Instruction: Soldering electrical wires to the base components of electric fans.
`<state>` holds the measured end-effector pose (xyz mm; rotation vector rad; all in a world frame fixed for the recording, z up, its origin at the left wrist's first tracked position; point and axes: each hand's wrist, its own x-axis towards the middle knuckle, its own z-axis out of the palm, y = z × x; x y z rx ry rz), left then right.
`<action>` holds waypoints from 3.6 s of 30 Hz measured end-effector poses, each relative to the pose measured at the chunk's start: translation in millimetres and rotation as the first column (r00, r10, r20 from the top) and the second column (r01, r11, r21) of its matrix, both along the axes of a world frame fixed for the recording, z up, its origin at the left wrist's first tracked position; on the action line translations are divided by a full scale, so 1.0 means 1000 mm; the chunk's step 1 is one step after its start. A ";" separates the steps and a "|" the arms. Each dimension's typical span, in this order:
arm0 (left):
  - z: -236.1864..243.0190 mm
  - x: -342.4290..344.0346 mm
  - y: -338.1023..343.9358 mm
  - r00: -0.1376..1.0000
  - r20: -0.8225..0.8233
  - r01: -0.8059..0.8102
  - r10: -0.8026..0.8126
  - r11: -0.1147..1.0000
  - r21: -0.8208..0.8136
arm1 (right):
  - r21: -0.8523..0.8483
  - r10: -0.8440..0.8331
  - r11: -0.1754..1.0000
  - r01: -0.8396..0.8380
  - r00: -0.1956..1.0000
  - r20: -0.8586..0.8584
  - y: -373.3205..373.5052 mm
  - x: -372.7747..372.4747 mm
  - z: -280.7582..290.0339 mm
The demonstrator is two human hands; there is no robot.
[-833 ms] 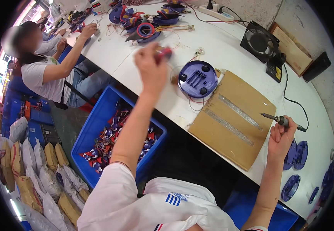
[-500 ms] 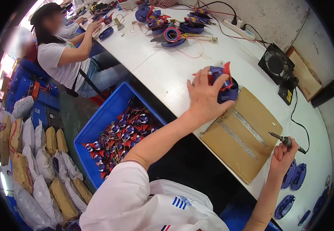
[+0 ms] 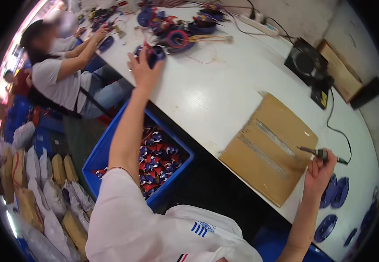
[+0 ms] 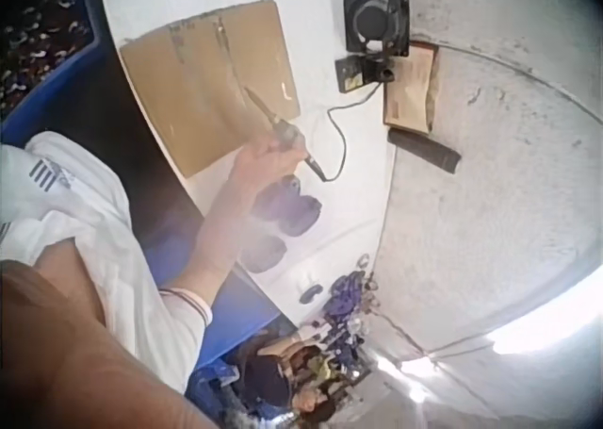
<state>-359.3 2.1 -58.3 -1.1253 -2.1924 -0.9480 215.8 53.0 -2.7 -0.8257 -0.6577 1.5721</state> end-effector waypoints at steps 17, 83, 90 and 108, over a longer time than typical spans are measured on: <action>0.066 0.534 0.072 -0.043 0.222 0.921 -0.974 -0.125 -0.369 | 0.145 -0.148 0.975 0.168 0.979 -0.143 0.068 -0.032 0.117; -0.048 0.039 -0.372 0.808 0.407 -0.298 0.425 0.892 -0.341 | 0.111 -0.042 0.993 0.035 0.997 0.062 0.069 0.080 -0.011; -0.159 0.034 -0.535 0.881 0.017 -0.323 0.473 0.626 -0.710 | 0.142 -0.096 0.987 0.078 0.988 0.123 0.068 0.072 -0.010; -0.019 -0.072 -0.498 0.174 0.945 -0.215 -0.276 0.926 0.310 | -0.051 -0.207 0.978 0.204 0.976 -0.067 0.019 0.000 0.027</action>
